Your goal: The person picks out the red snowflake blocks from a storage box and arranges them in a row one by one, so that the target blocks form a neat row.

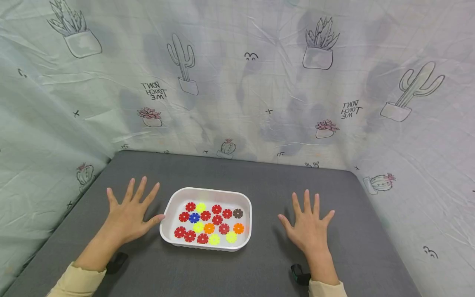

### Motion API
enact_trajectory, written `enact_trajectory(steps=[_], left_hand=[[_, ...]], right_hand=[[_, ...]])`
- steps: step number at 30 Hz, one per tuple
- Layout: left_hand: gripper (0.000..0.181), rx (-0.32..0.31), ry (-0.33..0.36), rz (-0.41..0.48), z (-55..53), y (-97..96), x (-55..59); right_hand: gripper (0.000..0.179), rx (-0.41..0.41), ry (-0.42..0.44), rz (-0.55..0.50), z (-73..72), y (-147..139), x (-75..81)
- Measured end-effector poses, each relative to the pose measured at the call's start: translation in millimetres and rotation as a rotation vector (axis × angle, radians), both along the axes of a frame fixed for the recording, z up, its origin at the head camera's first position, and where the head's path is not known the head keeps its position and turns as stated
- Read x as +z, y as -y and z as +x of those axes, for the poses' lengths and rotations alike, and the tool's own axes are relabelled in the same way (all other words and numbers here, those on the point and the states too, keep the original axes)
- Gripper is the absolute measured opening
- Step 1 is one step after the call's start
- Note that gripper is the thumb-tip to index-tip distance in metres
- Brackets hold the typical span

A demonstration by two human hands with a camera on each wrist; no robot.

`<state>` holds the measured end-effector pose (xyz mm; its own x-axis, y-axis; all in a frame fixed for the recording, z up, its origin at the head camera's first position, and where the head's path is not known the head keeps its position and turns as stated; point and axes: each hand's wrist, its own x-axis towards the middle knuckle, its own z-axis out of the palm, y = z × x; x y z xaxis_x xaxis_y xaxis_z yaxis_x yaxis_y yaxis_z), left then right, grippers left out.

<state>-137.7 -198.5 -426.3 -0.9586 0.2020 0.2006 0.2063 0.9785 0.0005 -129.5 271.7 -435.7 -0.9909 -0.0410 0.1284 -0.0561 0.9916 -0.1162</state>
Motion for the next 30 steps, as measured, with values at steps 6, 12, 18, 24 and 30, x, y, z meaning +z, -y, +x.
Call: enact_trajectory(steps=[6, 12, 18, 24, 30], left_hand=[[0.092, -0.014, -0.001, 0.018, -0.3, 0.0, -3.9], [0.088, -0.099, -0.05, 0.073, -2.0, -1.8, -10.4], [0.081, -0.223, -0.087, 0.157, -2.7, -3.2, -18.5], [0.071, -0.375, -0.141, 0.255, -2.5, -3.8, -25.4], [0.052, -0.399, -0.066, 0.396, -3.0, -4.2, -30.2]], right_hand=[[0.082, 0.018, -0.029, -0.008, 1.0, 2, -3.0], [0.077, 0.065, -0.106, -0.063, 3.6, 10, -9.0], [0.068, 0.132, -0.222, -0.162, 4.7, 22, -15.3], [0.058, 0.164, -0.27, -0.351, 4.2, 34, -20.4], [0.05, 0.232, -0.311, -0.57, 2.9, 49, -20.7]])
